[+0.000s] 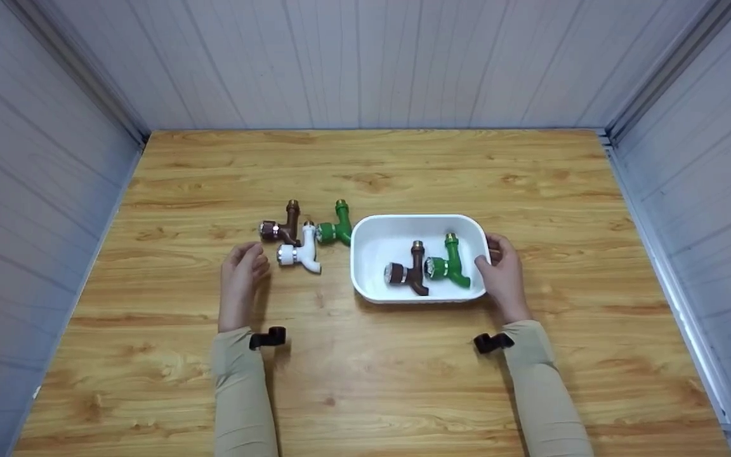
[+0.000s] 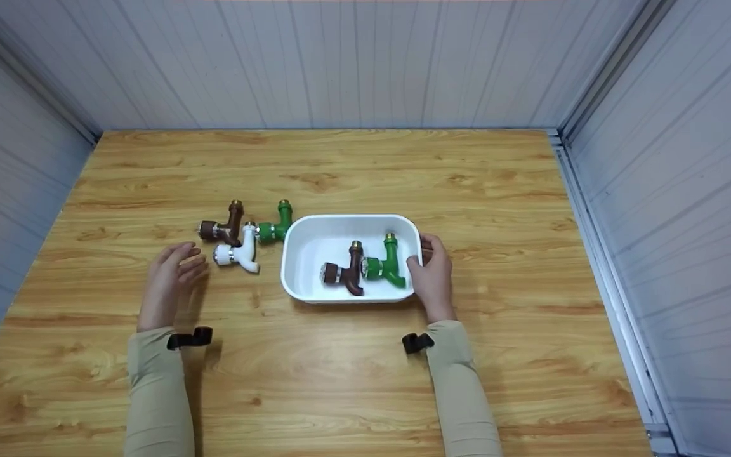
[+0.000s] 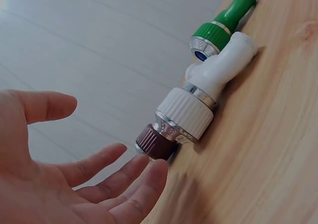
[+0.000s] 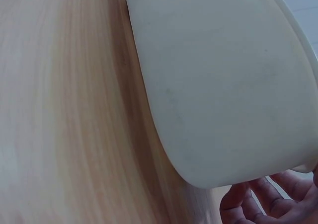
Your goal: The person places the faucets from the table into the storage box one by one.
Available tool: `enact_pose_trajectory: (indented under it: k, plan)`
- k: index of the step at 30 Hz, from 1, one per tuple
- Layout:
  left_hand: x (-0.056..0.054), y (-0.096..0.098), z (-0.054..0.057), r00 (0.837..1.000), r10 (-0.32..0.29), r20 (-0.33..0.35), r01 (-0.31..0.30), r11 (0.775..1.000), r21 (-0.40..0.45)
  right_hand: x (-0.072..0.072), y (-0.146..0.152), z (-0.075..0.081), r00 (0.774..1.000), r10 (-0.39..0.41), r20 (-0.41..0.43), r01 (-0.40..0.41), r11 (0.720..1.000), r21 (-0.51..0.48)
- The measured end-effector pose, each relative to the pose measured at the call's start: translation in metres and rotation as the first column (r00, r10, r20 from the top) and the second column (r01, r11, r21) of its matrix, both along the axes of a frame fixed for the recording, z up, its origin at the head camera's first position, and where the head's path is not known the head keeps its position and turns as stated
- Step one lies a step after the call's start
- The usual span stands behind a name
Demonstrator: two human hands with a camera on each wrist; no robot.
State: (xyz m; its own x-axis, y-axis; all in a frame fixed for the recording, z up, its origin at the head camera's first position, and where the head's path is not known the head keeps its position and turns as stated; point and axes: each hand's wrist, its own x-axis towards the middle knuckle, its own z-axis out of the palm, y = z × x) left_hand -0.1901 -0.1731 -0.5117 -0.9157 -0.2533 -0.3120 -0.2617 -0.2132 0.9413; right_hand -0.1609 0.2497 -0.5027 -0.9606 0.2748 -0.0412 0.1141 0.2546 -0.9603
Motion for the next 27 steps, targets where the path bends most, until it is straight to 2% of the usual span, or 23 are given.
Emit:
enact_pose_trajectory:
  k: [4,9,12,15,16,19,21,24,25,26,27]
  plan:
    - [-0.007,0.0,0.001,1.0,0.006,0.025,-0.005,1.0,-0.006,-0.002,0.002,-0.004,1.0,-0.001,0.014,0.001,1.0,-0.005]
    - [-0.017,-0.002,-0.002,0.999,0.007,0.038,-0.007,1.0,-0.001,-0.01,0.01,-0.024,1.0,-0.008,0.023,0.008,1.0,0.0]
    - [-0.028,-0.012,-0.023,1.0,0.014,0.02,-0.017,0.987,0.158,-0.012,0.013,-0.034,1.0,-0.016,0.026,0.016,1.0,0.016]
    - [-0.036,-0.013,-0.027,0.999,0.035,0.023,-0.039,0.983,0.179,-0.011,0.013,-0.037,1.0,-0.019,0.012,0.019,1.0,0.016]
    - [-0.037,-0.012,-0.027,0.999,0.039,0.022,-0.042,0.985,0.167,-0.011,0.013,-0.037,1.0,-0.019,0.007,0.019,1.0,0.013]
    - [-0.037,-0.002,-0.011,0.996,0.063,0.063,-0.065,0.998,0.015,-0.01,0.014,-0.038,1.0,-0.013,0.001,0.013,1.0,-0.004]
    - [-0.045,-0.006,-0.024,0.996,0.062,0.061,-0.064,0.998,0.026,-0.011,0.014,-0.037,1.0,-0.011,0.009,0.011,1.0,-0.01]
    - [-0.059,-0.015,-0.052,0.995,0.076,0.067,-0.078,0.996,0.032,-0.012,0.015,-0.036,1.0,-0.011,0.021,0.011,1.0,-0.008]
    - [-0.063,-0.018,-0.06,0.996,0.077,0.055,-0.081,0.994,0.067,-0.012,0.014,-0.035,1.0,-0.014,0.025,0.014,1.0,-0.006]
    - [-0.063,-0.018,-0.061,0.996,0.072,0.051,-0.075,0.995,0.064,-0.012,0.015,-0.035,1.0,-0.017,0.026,0.017,1.0,-0.003]
    - [-0.062,-0.016,-0.057,0.996,0.076,0.052,-0.079,0.996,0.039,-0.012,0.015,-0.036,1.0,-0.017,0.024,0.017,1.0,-0.001]
